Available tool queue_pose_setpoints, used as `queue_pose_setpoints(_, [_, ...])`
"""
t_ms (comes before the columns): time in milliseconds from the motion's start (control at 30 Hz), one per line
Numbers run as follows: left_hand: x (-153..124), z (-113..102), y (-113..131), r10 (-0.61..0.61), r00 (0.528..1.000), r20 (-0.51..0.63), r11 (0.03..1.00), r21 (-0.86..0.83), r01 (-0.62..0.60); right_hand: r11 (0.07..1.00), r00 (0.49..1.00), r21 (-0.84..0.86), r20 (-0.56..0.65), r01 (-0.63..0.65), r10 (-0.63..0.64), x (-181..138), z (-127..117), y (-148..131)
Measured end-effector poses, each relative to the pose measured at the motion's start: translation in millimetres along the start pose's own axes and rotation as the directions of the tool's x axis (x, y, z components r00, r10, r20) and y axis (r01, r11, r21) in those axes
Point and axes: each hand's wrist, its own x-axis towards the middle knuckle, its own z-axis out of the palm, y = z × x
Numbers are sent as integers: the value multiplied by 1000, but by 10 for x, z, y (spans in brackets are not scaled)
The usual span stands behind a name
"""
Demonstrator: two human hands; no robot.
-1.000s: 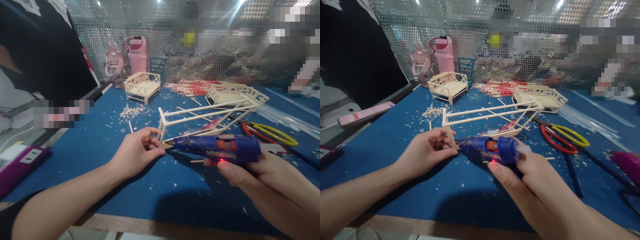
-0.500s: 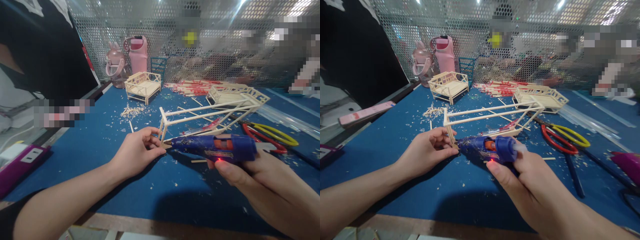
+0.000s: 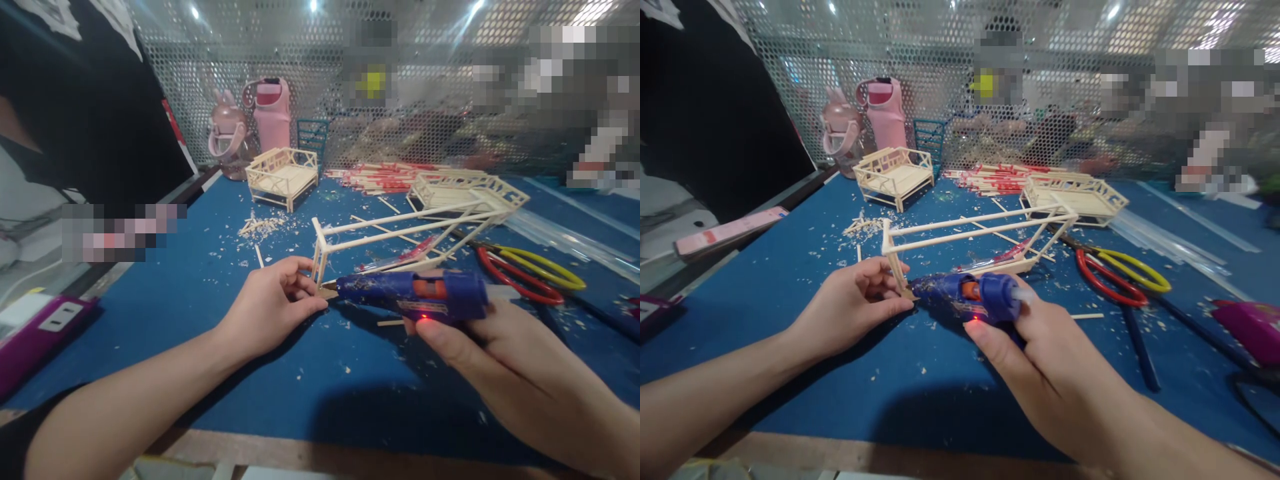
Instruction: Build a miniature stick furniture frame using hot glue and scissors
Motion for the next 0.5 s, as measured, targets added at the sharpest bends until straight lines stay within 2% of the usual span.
queue_pose_setpoints(333, [-2,10,6,0,1000,-15,999,-35,0,998,1000,55,6,4,-4,5,22,-21])
queue_pose_setpoints(500, [3,10,-10,-13,1000,-5,998,-64,12,1000,1000,-2,-12,24,-24,-6,-32,-2])
